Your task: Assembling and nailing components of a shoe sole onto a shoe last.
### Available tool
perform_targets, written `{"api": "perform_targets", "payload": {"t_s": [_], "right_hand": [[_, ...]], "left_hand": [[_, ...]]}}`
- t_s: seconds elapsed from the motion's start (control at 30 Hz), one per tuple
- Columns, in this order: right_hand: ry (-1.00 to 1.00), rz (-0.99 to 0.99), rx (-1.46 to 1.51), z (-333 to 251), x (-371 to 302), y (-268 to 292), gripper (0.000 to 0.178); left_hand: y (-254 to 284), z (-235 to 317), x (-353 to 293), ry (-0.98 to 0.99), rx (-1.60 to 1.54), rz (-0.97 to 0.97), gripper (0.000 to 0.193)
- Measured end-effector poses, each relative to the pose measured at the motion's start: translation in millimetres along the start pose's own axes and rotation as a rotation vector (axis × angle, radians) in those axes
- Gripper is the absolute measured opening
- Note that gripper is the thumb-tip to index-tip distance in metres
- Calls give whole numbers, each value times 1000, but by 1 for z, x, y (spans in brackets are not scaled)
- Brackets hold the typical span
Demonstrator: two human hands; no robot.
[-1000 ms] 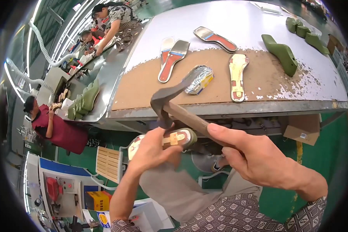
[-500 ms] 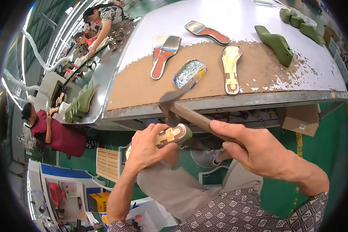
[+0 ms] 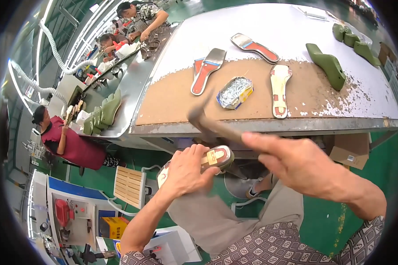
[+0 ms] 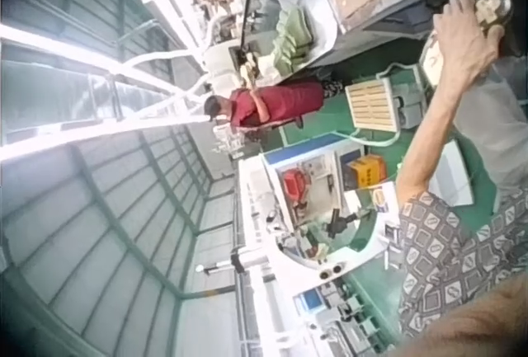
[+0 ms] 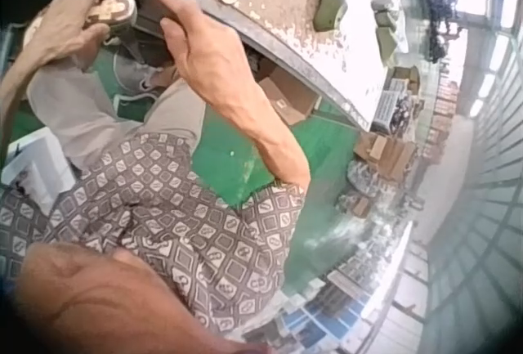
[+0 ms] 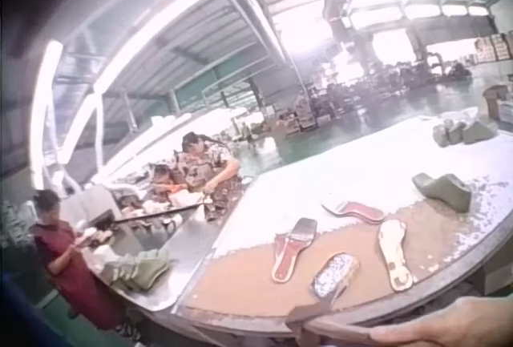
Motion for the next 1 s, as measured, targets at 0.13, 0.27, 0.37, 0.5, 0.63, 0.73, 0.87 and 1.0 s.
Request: {"api": "perform_targets", "payload": {"t_s": [0.13, 0.27, 0.37, 0.5, 0.63, 0.73, 0.87, 1.0], "right_hand": [[322, 580, 403, -17, -13, 40, 50], [-4, -196, -124, 19, -10, -34, 50], [20, -28, -22, 2, -1, -3, 48], [212, 439, 625, -9, -12, 24, 43], [-175, -199, -42, 22, -18, -34, 44], [-79, 74, 283, 20, -27, -26, 47], [-44, 278, 318, 39, -58, -46, 49], [-223, 95, 362, 41, -55, -59, 49]], "left_hand": [[1, -1, -3, 25, -12, 10, 54], [6, 2, 0, -18, 19, 12, 51], [5, 6, 3, 1, 9, 7, 50], [6, 1, 1, 33, -48, 23, 53], [3, 1, 1, 41, -45, 13, 54], [4, -5, -4, 81, -68, 8, 55], [1, -5, 1, 58, -76, 28, 63], [5, -14, -4, 132, -96, 65, 80]]}}
Point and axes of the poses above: each hand's wrist, its own x-axis towards the middle knuckle, its own y-axis out of the back of the hand, z = x × y, the point moved 8 cm from there along x, towards the middle knuckle, and after that the axes turned 12 degrees about z, right-handed, at the moved point
